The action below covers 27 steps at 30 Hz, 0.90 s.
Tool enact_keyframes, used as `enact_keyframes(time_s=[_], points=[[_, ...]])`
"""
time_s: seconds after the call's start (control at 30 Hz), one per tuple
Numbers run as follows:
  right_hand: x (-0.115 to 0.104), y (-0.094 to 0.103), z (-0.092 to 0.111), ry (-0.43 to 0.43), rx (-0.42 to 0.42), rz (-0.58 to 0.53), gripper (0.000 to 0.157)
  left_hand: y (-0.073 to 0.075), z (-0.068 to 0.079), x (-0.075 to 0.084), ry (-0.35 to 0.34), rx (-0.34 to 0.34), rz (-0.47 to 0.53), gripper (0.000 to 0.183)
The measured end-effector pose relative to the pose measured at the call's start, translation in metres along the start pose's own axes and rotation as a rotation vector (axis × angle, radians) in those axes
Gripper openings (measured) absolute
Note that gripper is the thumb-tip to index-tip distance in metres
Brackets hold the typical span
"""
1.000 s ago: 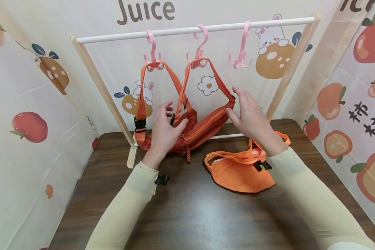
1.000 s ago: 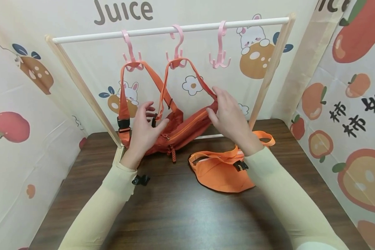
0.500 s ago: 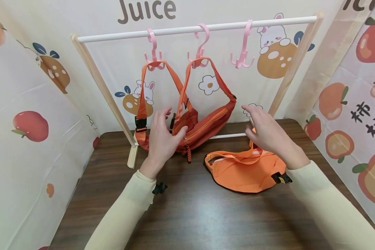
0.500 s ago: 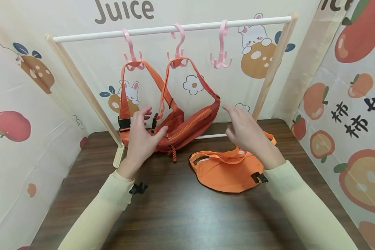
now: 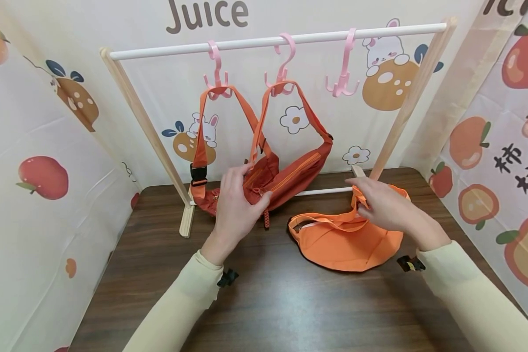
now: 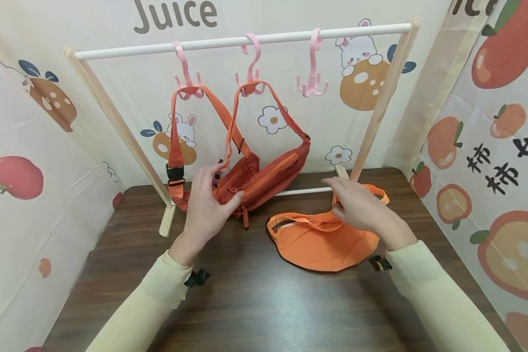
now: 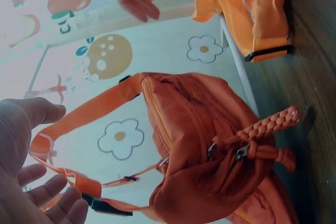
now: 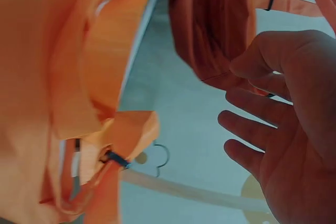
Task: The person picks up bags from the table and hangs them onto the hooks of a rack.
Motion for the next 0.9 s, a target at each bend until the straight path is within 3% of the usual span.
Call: enact_keyframes(time_s=[0.23, 0.5, 0.7, 0.9], points=[[0.004, -0.017, 0.007, 0.042, -0.026, 0.012, 0.068, -0.017, 0.010, 0.004, -0.019, -0.111, -0.016, 0.070], [0.009, -0.038, 0.011, 0.065, -0.065, 0.033, 0.080, -0.046, 0.026, 0.002, -0.015, -0.272, -0.034, 0.071], [0.007, -0.050, 0.005, 0.150, -0.033, 0.113, 0.070, -0.064, 0.034, 0.000, 0.011, -0.356, -0.042, 0.073], [0.010, -0.059, 0.001, 0.144, -0.053, 0.156, 0.056, -0.077, 0.041, 0.000, 0.008, -0.420, -0.065, 0.075]])
Point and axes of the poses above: each hand's wrist, its own z-axis away from the middle knuckle, its own y-axis out of the back of the hand, x = y × z, the point moved 7 cm from there along -z, towards the middle knuckle, and after that the axes turned 4 degrees about y, right-handed, at the moved point
